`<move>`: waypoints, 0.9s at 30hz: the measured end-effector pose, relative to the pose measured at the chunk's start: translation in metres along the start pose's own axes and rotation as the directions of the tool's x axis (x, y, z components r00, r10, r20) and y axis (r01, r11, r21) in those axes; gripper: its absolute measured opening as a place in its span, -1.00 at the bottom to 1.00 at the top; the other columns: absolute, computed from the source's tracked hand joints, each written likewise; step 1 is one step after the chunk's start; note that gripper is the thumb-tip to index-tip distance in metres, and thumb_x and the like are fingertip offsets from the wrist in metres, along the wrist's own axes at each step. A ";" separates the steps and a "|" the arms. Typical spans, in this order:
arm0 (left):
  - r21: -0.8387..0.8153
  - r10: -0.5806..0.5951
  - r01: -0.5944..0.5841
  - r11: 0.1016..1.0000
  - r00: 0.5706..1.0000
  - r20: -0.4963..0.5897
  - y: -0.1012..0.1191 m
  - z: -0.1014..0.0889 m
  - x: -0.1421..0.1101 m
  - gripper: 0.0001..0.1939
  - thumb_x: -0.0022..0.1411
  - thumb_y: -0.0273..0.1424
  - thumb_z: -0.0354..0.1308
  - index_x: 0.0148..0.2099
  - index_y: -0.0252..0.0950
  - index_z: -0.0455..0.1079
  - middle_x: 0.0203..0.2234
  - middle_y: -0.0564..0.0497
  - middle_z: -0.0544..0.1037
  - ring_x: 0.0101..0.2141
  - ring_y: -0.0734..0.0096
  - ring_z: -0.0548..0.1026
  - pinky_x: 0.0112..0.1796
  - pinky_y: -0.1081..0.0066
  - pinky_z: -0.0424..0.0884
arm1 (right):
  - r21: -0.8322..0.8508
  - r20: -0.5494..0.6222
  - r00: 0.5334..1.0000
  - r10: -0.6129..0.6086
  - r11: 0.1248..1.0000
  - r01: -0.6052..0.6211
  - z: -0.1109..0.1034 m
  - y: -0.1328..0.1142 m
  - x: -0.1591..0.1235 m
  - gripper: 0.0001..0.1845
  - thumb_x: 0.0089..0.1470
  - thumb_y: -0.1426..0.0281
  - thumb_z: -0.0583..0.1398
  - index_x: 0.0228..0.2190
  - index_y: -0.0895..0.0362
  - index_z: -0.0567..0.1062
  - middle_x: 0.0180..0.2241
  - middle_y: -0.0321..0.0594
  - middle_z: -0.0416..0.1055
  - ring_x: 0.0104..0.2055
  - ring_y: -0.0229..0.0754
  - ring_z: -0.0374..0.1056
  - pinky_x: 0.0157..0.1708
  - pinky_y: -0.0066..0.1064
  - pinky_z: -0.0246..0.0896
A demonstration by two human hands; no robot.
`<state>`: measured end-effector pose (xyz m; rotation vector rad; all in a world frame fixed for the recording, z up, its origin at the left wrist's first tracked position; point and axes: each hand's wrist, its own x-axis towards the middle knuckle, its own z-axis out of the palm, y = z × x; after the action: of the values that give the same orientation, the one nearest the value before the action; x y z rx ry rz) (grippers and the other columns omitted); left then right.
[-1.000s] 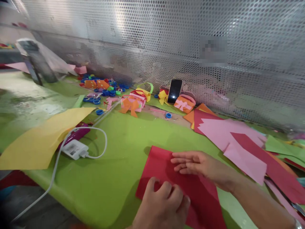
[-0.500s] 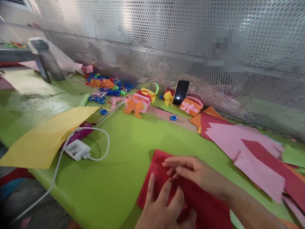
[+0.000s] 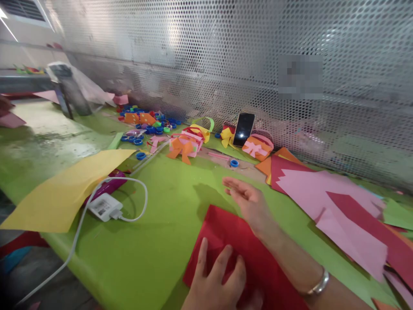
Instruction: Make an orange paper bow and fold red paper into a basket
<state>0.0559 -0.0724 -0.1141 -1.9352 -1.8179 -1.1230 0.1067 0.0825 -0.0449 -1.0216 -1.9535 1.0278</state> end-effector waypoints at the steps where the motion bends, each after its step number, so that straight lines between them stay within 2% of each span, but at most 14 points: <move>1: -0.007 0.004 -0.004 1.000 1.000 -0.014 -0.001 -0.001 0.001 -0.70 0.23 -0.14 0.00 -0.22 -0.16 0.50 -0.39 0.03 0.62 -0.22 0.16 0.53 0.06 -0.17 0.26 | -0.103 -0.019 0.999 -0.044 0.994 0.042 0.004 0.001 0.000 -0.59 0.21 0.29 0.00 0.04 0.09 0.41 0.06 -0.05 0.40 0.12 -0.03 0.28 0.10 -0.03 0.22; 2: -0.008 0.019 -0.019 1.000 1.000 -0.013 -0.004 -0.004 0.002 -0.72 0.22 -0.15 0.02 -0.24 -0.14 0.50 -0.37 0.05 0.62 -0.18 0.15 0.53 0.07 -0.15 0.26 | -0.211 -0.022 0.996 -0.088 0.974 0.081 0.008 0.001 -0.001 -0.59 0.19 0.34 0.00 0.03 0.11 0.41 0.06 -0.03 0.39 0.14 0.00 0.26 0.12 0.01 0.17; 4: 0.004 0.081 -0.081 0.997 0.995 0.058 -0.009 -0.013 0.007 -0.73 0.16 -0.12 0.09 -0.24 -0.14 0.49 -0.26 0.04 0.62 -0.06 0.09 0.48 0.03 -0.09 0.31 | -0.407 0.011 0.986 -0.167 0.900 0.157 0.018 0.003 -0.001 -0.56 0.15 0.43 0.01 0.05 0.17 0.40 0.13 0.03 0.31 0.20 0.05 0.17 0.16 0.05 0.07; 6: 0.036 0.144 -0.154 0.987 0.969 0.202 -0.015 -0.025 0.013 -0.58 0.07 -0.04 0.17 -0.12 -0.18 0.47 -0.04 -0.08 0.54 0.05 -0.03 0.39 -0.02 -0.04 0.37 | -0.564 0.052 0.974 -0.221 0.798 0.211 0.025 0.006 -0.002 -0.52 0.13 0.50 -0.01 0.08 0.26 0.36 0.20 0.13 0.17 0.25 0.10 0.06 0.17 0.05 0.06; 8: 0.075 0.167 -0.201 0.977 0.930 0.326 -0.019 -0.035 0.018 -0.40 0.00 0.03 0.21 0.01 -0.22 0.41 0.08 -0.21 0.43 0.09 -0.12 0.34 -0.05 -0.04 0.39 | -0.687 0.070 0.964 -0.256 0.688 0.233 0.025 0.009 -0.002 -0.50 0.14 0.55 -0.03 0.11 0.30 0.31 0.26 0.19 0.03 0.30 0.14 -0.05 0.17 0.06 0.04; 11: 0.124 0.159 -0.220 0.968 0.912 0.379 -0.020 -0.043 0.021 -0.31 -0.05 0.06 0.25 0.07 -0.22 0.37 0.06 -0.29 0.44 0.09 -0.18 0.35 -0.04 -0.08 0.37 | -0.817 0.055 0.953 -0.300 0.535 0.215 0.008 0.016 -0.007 -0.50 0.14 0.59 -0.02 0.12 0.30 0.28 0.28 0.20 -0.03 0.32 0.15 -0.14 0.19 0.11 -0.07; 17: 0.126 0.183 -0.245 0.961 0.910 0.372 -0.021 -0.045 0.024 -0.32 -0.03 0.03 0.26 0.08 -0.21 0.37 0.03 -0.33 0.46 0.08 -0.22 0.35 -0.02 -0.11 0.35 | -0.944 -0.026 0.947 -0.321 0.320 0.083 -0.053 0.036 -0.046 -0.53 0.16 0.58 -0.02 0.10 0.34 0.28 0.22 0.28 0.09 0.27 0.21 0.00 0.14 0.14 0.00; 21: 0.124 0.190 -0.254 0.959 0.905 0.381 -0.022 -0.047 0.027 -0.34 -0.03 0.03 0.26 0.07 -0.20 0.40 0.03 -0.31 0.46 0.08 -0.24 0.34 -0.03 -0.11 0.36 | -0.971 -0.036 0.950 -0.310 0.236 0.040 -0.095 0.045 -0.068 -0.51 0.12 0.64 -0.06 0.08 0.41 0.29 0.18 0.33 0.13 0.25 0.26 0.02 0.11 0.18 0.03; 23: 0.138 0.194 -0.265 0.954 0.901 0.387 -0.022 -0.047 0.027 -0.34 -0.03 0.04 0.25 0.06 -0.22 0.42 0.03 -0.34 0.45 0.08 -0.27 0.34 -0.03 -0.14 0.36 | -0.976 -0.045 0.952 -0.301 0.219 0.023 -0.107 0.043 -0.071 -0.53 0.11 0.67 -0.08 0.04 0.46 0.32 0.16 0.36 0.16 0.25 0.27 0.03 0.11 0.17 0.05; 25: 0.147 0.205 -0.283 0.948 0.895 0.396 -0.023 -0.047 0.027 -0.34 -0.02 0.02 0.25 0.06 -0.25 0.43 0.04 -0.37 0.44 0.08 -0.30 0.33 -0.03 -0.16 0.34 | -0.976 -0.071 0.953 -0.295 0.220 -0.005 -0.103 0.032 -0.071 -0.51 0.08 0.70 -0.11 0.02 0.49 0.34 0.16 0.37 0.16 0.25 0.26 0.02 0.11 0.13 0.09; 27: 0.143 0.223 -0.303 0.942 0.886 0.407 -0.024 -0.047 0.027 -0.37 0.00 -0.04 0.26 0.07 -0.27 0.42 0.06 -0.38 0.42 0.09 -0.30 0.32 -0.01 -0.16 0.32 | -0.971 -0.072 0.955 -0.287 0.238 -0.002 -0.082 0.016 -0.069 -0.47 0.02 0.71 -0.10 0.02 0.45 0.34 0.19 0.30 0.14 0.26 0.21 0.01 0.10 0.04 0.16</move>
<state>0.0143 -0.0788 -0.0721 -2.3073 -1.6870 -0.4702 0.2111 0.0547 -0.0373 -1.4222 -2.3570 -0.6590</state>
